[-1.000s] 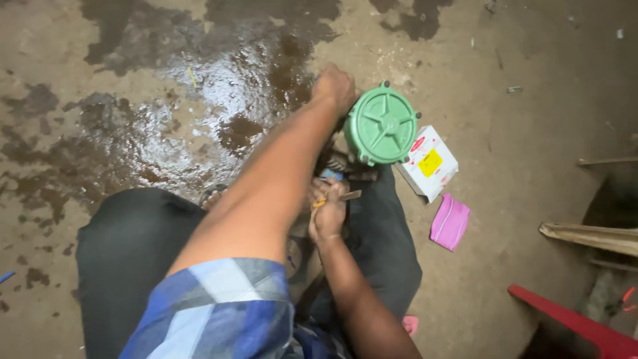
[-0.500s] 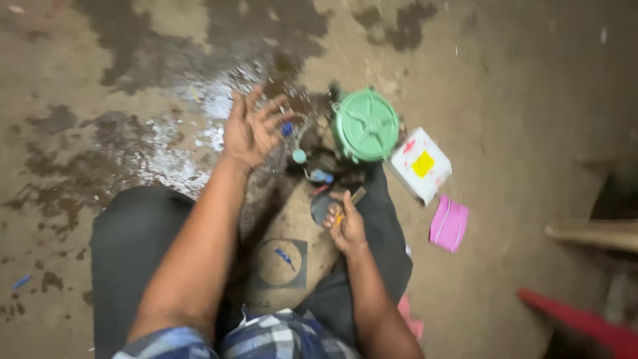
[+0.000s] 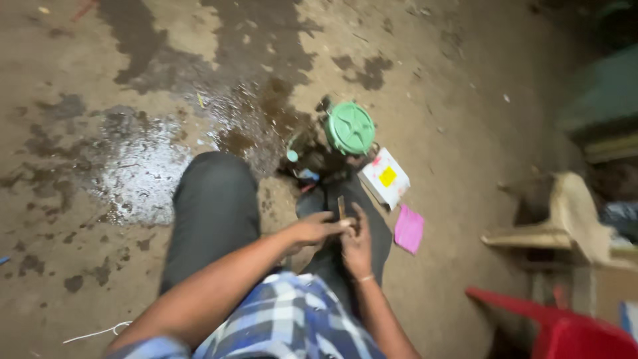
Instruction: The person sits on the floor repairing an electric water pump. They hold the green pump cover steady with one hand while using a small hand tool to loosen and remove fasteners from the motor housing, repositioning the pump on the floor as they work.
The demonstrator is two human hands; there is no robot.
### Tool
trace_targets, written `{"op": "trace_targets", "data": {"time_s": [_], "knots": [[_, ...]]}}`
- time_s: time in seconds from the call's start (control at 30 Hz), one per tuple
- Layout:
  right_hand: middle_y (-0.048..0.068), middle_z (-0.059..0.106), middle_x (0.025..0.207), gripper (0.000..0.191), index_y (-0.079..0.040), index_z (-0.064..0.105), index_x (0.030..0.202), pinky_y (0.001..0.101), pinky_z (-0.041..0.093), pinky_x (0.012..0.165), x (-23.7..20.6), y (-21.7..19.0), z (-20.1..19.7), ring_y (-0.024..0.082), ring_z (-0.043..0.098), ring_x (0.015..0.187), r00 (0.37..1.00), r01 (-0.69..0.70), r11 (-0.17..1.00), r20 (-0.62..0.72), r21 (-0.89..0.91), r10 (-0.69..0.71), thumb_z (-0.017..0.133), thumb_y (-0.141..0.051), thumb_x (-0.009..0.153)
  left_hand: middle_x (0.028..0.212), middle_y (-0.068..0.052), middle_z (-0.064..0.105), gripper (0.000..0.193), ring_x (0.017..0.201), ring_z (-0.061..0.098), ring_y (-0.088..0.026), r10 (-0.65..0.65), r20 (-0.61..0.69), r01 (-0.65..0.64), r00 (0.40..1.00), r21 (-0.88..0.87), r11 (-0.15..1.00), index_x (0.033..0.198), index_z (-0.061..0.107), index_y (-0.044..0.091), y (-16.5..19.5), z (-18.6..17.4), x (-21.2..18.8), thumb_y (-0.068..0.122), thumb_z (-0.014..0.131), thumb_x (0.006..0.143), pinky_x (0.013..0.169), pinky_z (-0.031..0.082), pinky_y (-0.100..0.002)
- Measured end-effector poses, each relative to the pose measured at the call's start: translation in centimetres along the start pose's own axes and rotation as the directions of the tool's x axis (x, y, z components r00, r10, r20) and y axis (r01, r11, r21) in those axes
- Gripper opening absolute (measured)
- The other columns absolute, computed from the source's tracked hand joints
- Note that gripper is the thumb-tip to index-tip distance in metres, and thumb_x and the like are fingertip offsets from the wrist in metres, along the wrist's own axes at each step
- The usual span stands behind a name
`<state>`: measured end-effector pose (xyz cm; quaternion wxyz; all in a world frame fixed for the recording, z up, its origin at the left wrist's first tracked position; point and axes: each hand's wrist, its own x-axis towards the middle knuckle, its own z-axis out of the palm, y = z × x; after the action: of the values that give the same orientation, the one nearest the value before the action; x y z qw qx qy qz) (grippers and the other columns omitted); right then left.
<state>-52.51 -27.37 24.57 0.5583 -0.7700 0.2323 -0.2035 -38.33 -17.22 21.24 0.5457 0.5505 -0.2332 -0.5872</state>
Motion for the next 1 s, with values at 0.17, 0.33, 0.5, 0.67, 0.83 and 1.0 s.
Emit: {"op": "trace_targets", "data": {"time_s": [0.17, 0.33, 0.5, 0.67, 0.83, 1.0], "knots": [[0.011, 0.055, 0.129, 0.083, -0.011, 0.027, 0.159, 0.0308, 0.049, 0.096, -8.7, -6.6, -0.4, 0.017, 0.056, 0.113, 0.97, -0.165, 0.983, -0.191, -0.078, 0.148, 0.069, -0.001, 0.088, 0.097, -0.011, 0.074, 0.061, 0.084, 0.07, -0.02, 0.171, 0.508, 0.0, 0.844, -0.319, 0.948, 0.115, 0.07, -0.002, 0.2, 6.5, 2.1, 0.053, 0.046, 0.104, 0.069, 0.053, -0.034], [0.014, 0.055, 0.147, 0.066, -0.003, 0.042, 0.153, 0.0371, 0.042, 0.111, -8.5, -11.7, -3.9, 0.023, 0.054, 0.133, 0.942, -0.187, 0.852, -0.334, -0.49, 0.015, 0.07, -0.013, 0.094, 0.1, -0.02, 0.077, 0.055, 0.079, 0.072, -0.017, 0.19, 0.307, -0.181, 0.933, -0.059, 0.982, 0.123, 0.07, 0.006, 0.5, 5.2, 2.8, 0.051, 0.044, 0.106, 0.071, 0.056, -0.032], [0.011, 0.065, 0.129, 0.054, -0.001, 0.054, 0.148, 0.0359, 0.052, 0.096, -6.2, -13.6, -9.4, 0.02, 0.063, 0.109, 0.85, -0.148, 0.909, -0.519, -0.39, -0.084, 0.067, -0.023, 0.1, 0.107, -0.016, 0.073, 0.046, 0.086, 0.071, -0.027, 0.405, -0.127, -0.374, 0.905, 0.212, 0.903, 0.117, 0.072, 0.007, 0.2, 0.3, 3.1, 0.045, 0.059, 0.095, 0.076, 0.057, -0.043], [0.007, 0.064, 0.12, 0.051, -0.003, 0.052, 0.144, 0.0323, 0.056, 0.086, -4.2, -9.8, -11.6, 0.015, 0.065, 0.101, 0.837, -0.1, 0.989, -0.546, -0.107, 0.026, 0.066, -0.024, 0.1, 0.099, -0.019, 0.074, 0.042, 0.091, 0.068, -0.035, 0.228, -0.32, -0.056, 0.92, 0.467, 0.883, 0.116, 0.075, 0.011, -1.7, -4.2, 1.9, 0.046, 0.063, 0.098, 0.082, 0.053, -0.046], [0.005, 0.062, 0.109, 0.048, -0.004, 0.053, 0.141, 0.0325, 0.054, 0.077, -0.4, -4.6, -11.5, 0.015, 0.063, 0.089, 0.818, -0.094, 0.973, -0.541, 0.213, 0.197, 0.069, -0.021, 0.099, 0.094, -0.012, 0.076, 0.05, 0.071, 0.075, -0.027, 0.084, -0.47, 0.103, 0.878, 0.357, 0.929, 0.135, 0.064, 0.019, -2.7, -9.8, -1.6, 0.025, 0.065, 0.086, 0.065, 0.06, -0.039], [0.002, 0.064, 0.113, 0.046, -0.009, 0.053, 0.138, 0.0312, 0.054, 0.077, 5.8, -3.8, -11.6, 0.012, 0.061, 0.09, 0.854, -0.06, 0.928, -0.462, 0.368, 0.238, 0.067, -0.026, 0.098, 0.087, -0.016, 0.075, 0.041, 0.067, 0.074, -0.026, -0.083, -0.684, 0.245, 0.725, 0.143, 0.959, 0.119, 0.07, 0.006, 0.7, -10.4, -3.4, 0.037, 0.05, 0.104, 0.065, 0.058, -0.038]]}}
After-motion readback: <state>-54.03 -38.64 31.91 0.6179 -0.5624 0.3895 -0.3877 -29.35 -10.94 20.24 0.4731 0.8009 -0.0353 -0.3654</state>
